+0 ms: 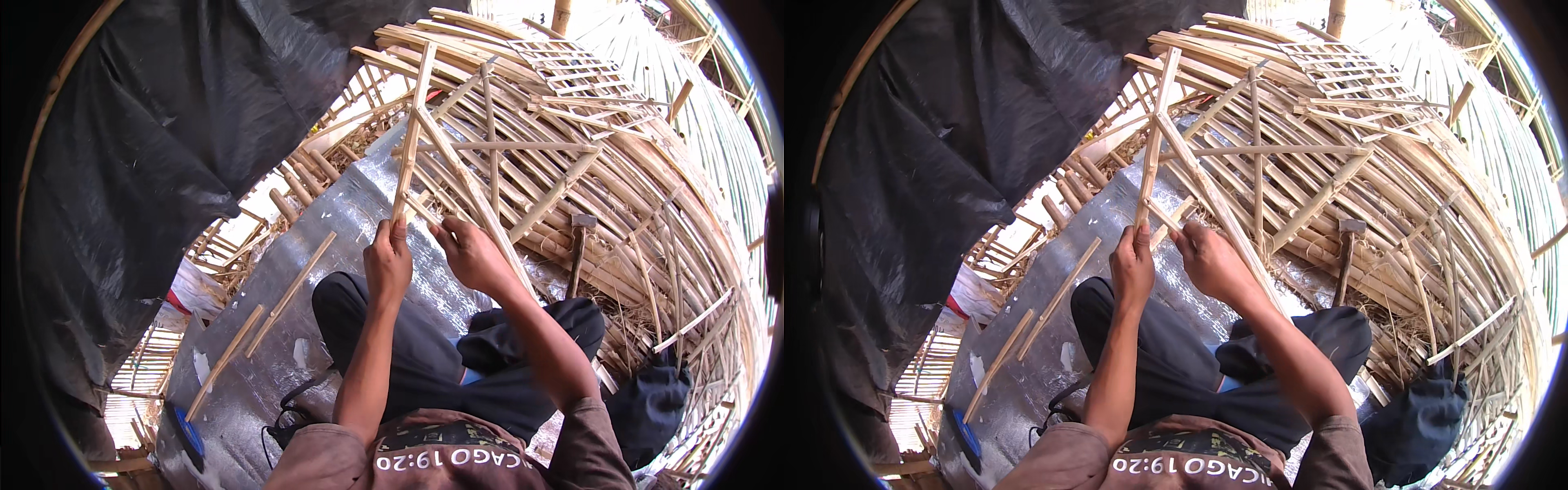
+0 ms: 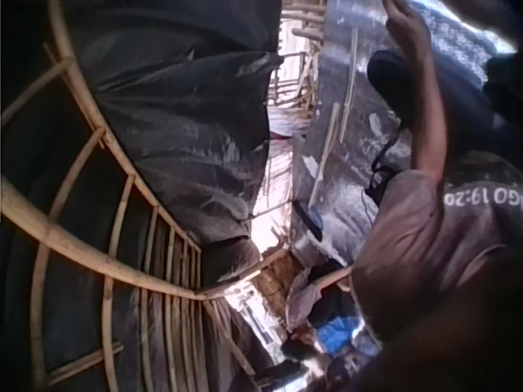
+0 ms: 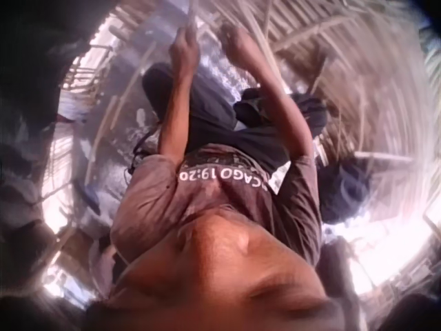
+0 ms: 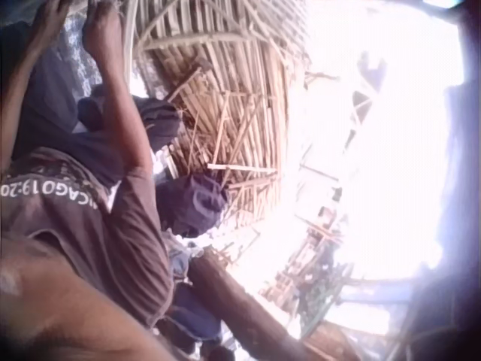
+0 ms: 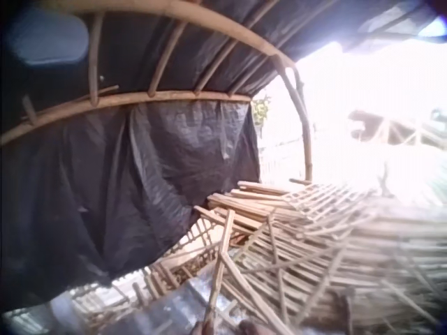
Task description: The person constructs a bamboo frame by hand and using a hammer, fitting bamboo strips together and securing them.
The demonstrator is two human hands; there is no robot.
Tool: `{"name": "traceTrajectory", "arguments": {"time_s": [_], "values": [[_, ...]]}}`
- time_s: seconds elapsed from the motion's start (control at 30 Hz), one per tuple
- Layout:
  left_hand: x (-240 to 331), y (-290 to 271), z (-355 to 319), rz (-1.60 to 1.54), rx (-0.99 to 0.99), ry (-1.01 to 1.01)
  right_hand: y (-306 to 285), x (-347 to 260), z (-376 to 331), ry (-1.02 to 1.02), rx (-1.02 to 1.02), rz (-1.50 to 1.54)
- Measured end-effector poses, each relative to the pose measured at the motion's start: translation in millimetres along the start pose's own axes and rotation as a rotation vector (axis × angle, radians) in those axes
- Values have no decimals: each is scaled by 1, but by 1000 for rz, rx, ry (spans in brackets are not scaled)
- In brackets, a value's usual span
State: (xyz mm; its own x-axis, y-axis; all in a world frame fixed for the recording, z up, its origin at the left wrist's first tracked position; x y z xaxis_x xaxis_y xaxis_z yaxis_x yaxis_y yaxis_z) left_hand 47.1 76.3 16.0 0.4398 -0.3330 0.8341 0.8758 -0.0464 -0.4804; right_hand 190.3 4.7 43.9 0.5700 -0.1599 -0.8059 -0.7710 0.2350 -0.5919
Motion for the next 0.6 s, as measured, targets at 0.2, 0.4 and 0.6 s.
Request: {"name": "traceTrajectory", "arguments": {"time_s": [0.2,0.4,0.6], "values": [[17,20,1,106,-24,123,-26,10,-7,52,-15,53],[18,31,0,256,-69,166,-39,21,-13,30,-17,12],[28,40,4,277,-86,250,-55,27,-19,80,2,-43]]}}
Point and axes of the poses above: each hand's wrist, its own z-axis towards the middle knuckle, its own y-axis out of the palm, x = y × z, the point moved 5 cm from there along z, towards the middle knuckle, and after that the axes turned 4 degrees about -z, right-handed, at the moved point
